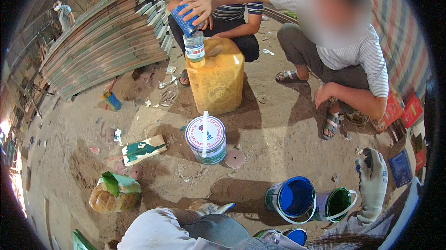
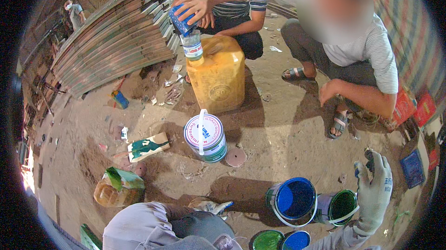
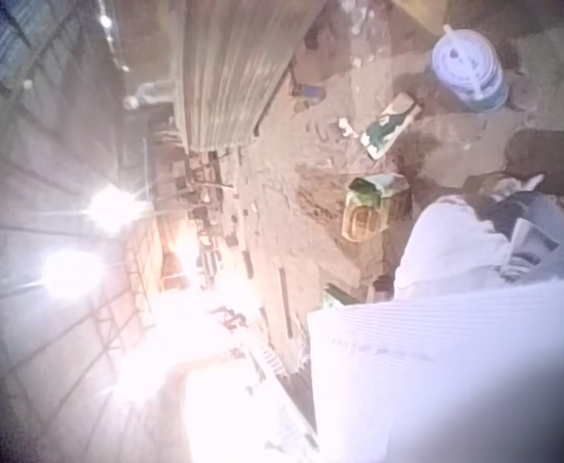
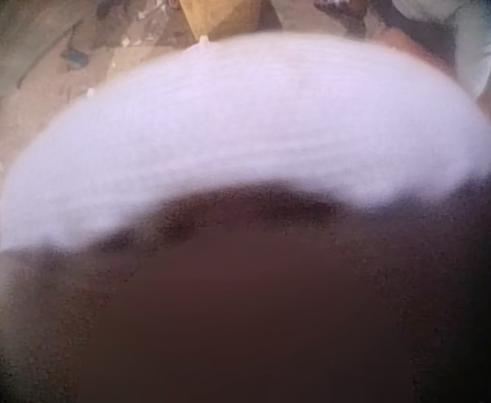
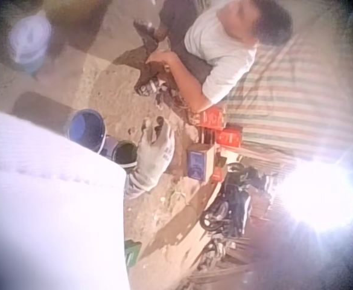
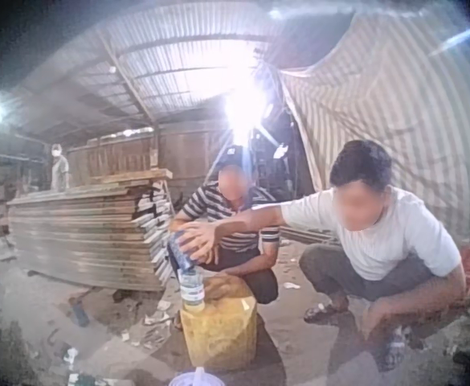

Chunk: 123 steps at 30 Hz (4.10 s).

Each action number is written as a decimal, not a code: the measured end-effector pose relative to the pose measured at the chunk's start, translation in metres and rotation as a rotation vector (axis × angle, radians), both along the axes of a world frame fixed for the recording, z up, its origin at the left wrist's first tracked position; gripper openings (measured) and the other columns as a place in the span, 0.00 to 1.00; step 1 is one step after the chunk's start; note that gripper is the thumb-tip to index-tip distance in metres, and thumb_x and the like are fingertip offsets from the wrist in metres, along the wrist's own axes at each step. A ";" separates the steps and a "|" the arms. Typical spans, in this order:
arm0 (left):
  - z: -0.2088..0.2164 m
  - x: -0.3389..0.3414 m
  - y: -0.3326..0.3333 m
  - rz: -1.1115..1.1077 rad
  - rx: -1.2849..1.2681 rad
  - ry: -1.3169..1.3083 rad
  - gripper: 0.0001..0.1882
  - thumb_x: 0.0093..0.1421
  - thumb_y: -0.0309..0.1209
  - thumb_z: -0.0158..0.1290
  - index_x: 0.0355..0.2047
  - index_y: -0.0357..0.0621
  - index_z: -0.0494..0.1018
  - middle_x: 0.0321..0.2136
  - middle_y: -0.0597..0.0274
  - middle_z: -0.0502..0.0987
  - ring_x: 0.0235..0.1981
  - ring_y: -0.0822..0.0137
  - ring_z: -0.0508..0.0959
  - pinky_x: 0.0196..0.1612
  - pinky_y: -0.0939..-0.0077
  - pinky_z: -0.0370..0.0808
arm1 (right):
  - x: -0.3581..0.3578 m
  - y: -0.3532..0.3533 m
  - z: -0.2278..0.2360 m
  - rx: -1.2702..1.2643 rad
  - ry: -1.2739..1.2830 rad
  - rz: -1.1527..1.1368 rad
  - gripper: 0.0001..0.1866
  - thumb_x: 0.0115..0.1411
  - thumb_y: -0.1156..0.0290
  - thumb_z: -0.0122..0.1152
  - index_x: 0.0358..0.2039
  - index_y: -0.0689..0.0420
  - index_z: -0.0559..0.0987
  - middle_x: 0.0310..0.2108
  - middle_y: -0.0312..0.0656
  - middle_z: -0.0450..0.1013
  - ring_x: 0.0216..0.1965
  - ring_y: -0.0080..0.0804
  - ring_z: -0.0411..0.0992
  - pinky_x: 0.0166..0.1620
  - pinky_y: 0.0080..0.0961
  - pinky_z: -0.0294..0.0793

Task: The person opens paint cans and pours green, blue, and yellow paint into a plastic cup. They handle multiple paint cans and lids, transferring paint between containers while seated on the ground.

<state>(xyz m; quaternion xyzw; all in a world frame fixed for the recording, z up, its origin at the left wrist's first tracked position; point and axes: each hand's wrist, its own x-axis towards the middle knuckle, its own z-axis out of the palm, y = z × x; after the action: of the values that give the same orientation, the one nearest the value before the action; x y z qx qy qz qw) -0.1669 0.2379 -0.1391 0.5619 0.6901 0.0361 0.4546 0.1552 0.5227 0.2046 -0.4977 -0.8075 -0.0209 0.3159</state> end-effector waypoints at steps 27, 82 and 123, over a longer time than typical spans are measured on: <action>-0.020 0.002 -0.009 -0.051 0.202 0.150 0.41 0.63 0.54 0.53 0.74 0.67 0.55 0.29 0.49 0.81 0.30 0.48 0.81 0.35 0.51 0.76 | -0.001 0.005 -0.014 -0.030 -0.008 0.029 0.24 0.60 0.72 0.68 0.56 0.59 0.76 0.47 0.48 0.76 0.45 0.44 0.76 0.50 0.39 0.76; -0.014 -0.001 -0.008 -0.063 0.294 0.043 0.45 0.64 0.54 0.54 0.76 0.61 0.48 0.32 0.46 0.83 0.32 0.44 0.83 0.37 0.49 0.77 | -0.046 -0.009 0.006 -0.127 -0.087 0.015 0.21 0.61 0.74 0.67 0.54 0.63 0.77 0.47 0.48 0.76 0.47 0.39 0.76 0.52 0.34 0.75; 0.179 -0.067 0.115 0.397 0.674 -0.618 0.51 0.66 0.41 0.62 0.76 0.35 0.42 0.59 0.42 0.70 0.59 0.61 0.75 0.62 0.65 0.71 | -0.200 -0.019 -0.108 -0.534 -0.452 0.435 0.13 0.62 0.67 0.64 0.44 0.60 0.80 0.40 0.50 0.75 0.43 0.53 0.75 0.46 0.42 0.74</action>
<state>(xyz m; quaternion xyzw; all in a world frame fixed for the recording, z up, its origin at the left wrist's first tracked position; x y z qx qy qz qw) -0.2334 0.3533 0.0396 0.4982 0.5669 0.5080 0.4152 -0.0444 0.5036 0.0969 -0.3630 -0.9199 0.1478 -0.0126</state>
